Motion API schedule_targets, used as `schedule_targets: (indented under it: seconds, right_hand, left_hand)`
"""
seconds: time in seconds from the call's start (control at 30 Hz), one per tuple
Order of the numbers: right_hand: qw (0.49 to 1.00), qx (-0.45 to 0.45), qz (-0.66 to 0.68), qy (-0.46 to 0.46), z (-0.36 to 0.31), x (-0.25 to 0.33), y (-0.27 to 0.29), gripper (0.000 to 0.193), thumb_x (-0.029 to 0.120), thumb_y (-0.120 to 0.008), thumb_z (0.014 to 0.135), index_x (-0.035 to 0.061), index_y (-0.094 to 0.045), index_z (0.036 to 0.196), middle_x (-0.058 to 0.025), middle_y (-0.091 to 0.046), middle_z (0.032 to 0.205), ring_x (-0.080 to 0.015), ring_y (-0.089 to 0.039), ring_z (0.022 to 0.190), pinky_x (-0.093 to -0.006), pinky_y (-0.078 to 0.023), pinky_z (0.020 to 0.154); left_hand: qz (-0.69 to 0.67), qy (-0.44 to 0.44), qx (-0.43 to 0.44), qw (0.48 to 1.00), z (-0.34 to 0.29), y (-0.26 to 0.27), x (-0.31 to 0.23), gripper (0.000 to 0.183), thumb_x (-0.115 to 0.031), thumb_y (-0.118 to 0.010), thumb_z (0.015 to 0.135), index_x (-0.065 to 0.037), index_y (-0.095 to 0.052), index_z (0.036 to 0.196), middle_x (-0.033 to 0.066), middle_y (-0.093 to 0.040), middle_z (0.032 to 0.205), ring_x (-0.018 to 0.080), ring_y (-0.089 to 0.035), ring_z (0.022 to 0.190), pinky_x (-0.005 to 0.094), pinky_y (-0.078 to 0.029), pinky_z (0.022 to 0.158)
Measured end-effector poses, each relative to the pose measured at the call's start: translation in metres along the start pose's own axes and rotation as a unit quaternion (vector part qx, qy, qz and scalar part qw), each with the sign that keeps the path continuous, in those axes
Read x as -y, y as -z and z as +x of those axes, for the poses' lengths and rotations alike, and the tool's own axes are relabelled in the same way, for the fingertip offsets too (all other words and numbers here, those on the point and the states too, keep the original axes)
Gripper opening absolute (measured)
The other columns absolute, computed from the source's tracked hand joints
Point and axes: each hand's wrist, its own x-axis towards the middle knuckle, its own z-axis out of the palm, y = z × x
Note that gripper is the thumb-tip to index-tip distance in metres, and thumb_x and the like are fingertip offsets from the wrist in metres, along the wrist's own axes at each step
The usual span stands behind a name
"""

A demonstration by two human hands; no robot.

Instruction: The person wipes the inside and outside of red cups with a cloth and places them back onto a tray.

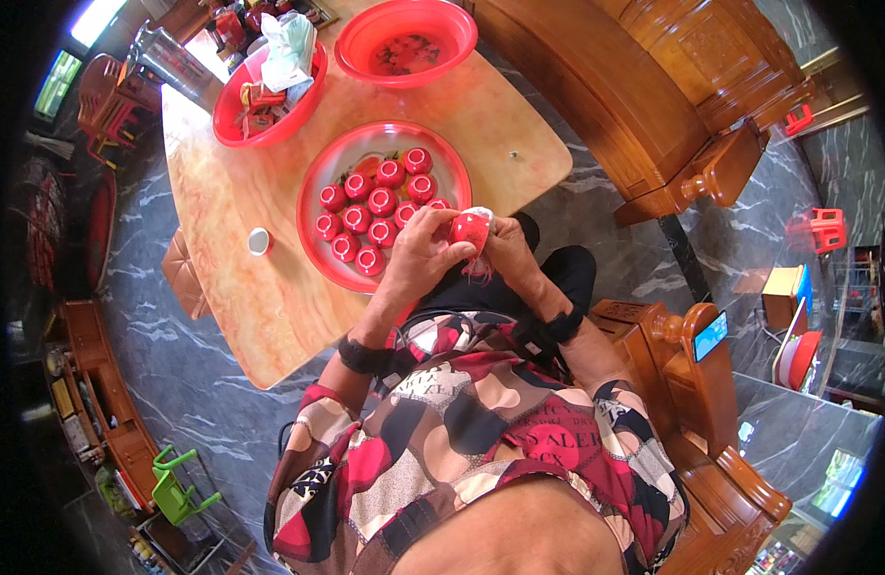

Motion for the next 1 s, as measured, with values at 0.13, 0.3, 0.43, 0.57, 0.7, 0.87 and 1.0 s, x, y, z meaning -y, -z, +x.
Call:
schedule_targets:
  seconds: [0.13, 0.3, 0.43, 0.57, 0.7, 0.87, 1.0]
  right_hand:
    - [0.983, -0.005, 0.155, -0.099, -0.004, 0.001, -0.012, 0.025, 0.023, -0.056, 0.094, 0.0019, -0.062, 0.105, -0.0046, -0.063, 0.075, -0.0095, -0.06, 0.065, -0.0233, -0.049, 0.058]
    - [0.896, 0.206, 0.344, -0.189, -0.004, 0.0, -0.007, 0.033, 0.028, -0.049, 0.097, 0.0021, -0.055, 0.116, -0.0076, -0.065, 0.08, -0.0151, -0.062, 0.065, -0.026, -0.05, 0.061]
    - [0.956, 0.145, 0.232, -0.103, -0.003, -0.01, -0.006, 0.033, 0.031, -0.051, 0.097, 0.0015, -0.058, 0.112, -0.0063, -0.064, 0.079, -0.0117, -0.061, 0.066, -0.0246, -0.049, 0.06]
    - [0.998, 0.021, 0.053, -0.028, -0.006, 0.008, -0.011, 0.032, 0.032, -0.055, 0.095, 0.0022, -0.064, 0.1, -0.0021, -0.062, 0.075, -0.0061, -0.058, 0.068, -0.0232, -0.047, 0.058]
    - [0.994, 0.011, -0.106, -0.023, -0.009, 0.017, -0.002, 0.031, 0.033, -0.058, 0.093, 0.0033, -0.064, 0.089, -0.0035, -0.066, 0.079, -0.0102, -0.061, 0.067, -0.0257, -0.047, 0.057]
    - [0.917, -0.054, -0.36, 0.162, -0.012, 0.029, -0.003, 0.025, 0.03, -0.063, 0.084, 0.0051, -0.062, 0.087, -0.0107, -0.063, 0.077, -0.0275, -0.063, 0.067, -0.0344, -0.048, 0.058]
    - [0.8, -0.09, -0.487, 0.339, -0.011, 0.035, -0.007, 0.026, 0.029, -0.066, 0.077, 0.0061, -0.06, 0.089, -0.0127, -0.058, 0.072, -0.0316, -0.061, 0.069, -0.041, -0.048, 0.058]
  left_hand:
    - [0.084, -0.104, -0.039, 0.99, 0.002, -0.001, -0.001, 0.04, -0.021, -0.071, 0.079, -0.001, -0.057, 0.11, 0.0141, -0.059, 0.098, 0.0253, -0.06, 0.092, 0.0329, -0.047, 0.079]
    - [0.051, 0.0, -0.033, 0.998, -0.002, 0.0, -0.002, 0.04, -0.028, -0.071, 0.078, -0.001, -0.058, 0.105, 0.0173, -0.058, 0.095, 0.0341, -0.058, 0.092, 0.0399, -0.047, 0.078]
    - [0.043, 0.057, -0.028, 0.997, -0.003, -0.003, 0.006, 0.036, -0.03, -0.066, 0.083, 0.001, -0.056, 0.099, 0.0187, -0.058, 0.088, 0.0333, -0.059, 0.085, 0.0387, -0.047, 0.071]
    - [0.002, 0.081, -0.008, 0.997, -0.004, -0.002, 0.004, 0.035, -0.032, -0.061, 0.087, 0.002, -0.056, 0.096, 0.0192, -0.059, 0.08, 0.0326, -0.06, 0.077, 0.0386, -0.046, 0.067]
    - [-0.019, 0.112, 0.01, 0.993, -0.004, -0.005, 0.012, 0.034, -0.034, -0.055, 0.091, 0.001, -0.056, 0.09, 0.014, -0.056, 0.07, 0.022, -0.056, 0.069, 0.0344, -0.044, 0.062]
    - [0.001, 0.094, 0.035, 0.995, -0.006, -0.006, 0.029, 0.045, -0.044, -0.05, 0.092, 0.0, -0.057, 0.085, 0.0207, -0.058, 0.071, 0.0321, -0.06, 0.069, 0.0396, -0.044, 0.063]
    - [-0.057, 0.144, 0.097, 0.983, -0.004, 0.0, 0.016, 0.043, -0.041, -0.047, 0.093, 0.0, -0.056, 0.085, 0.0162, -0.058, 0.072, 0.0256, -0.059, 0.069, 0.0355, -0.043, 0.062]
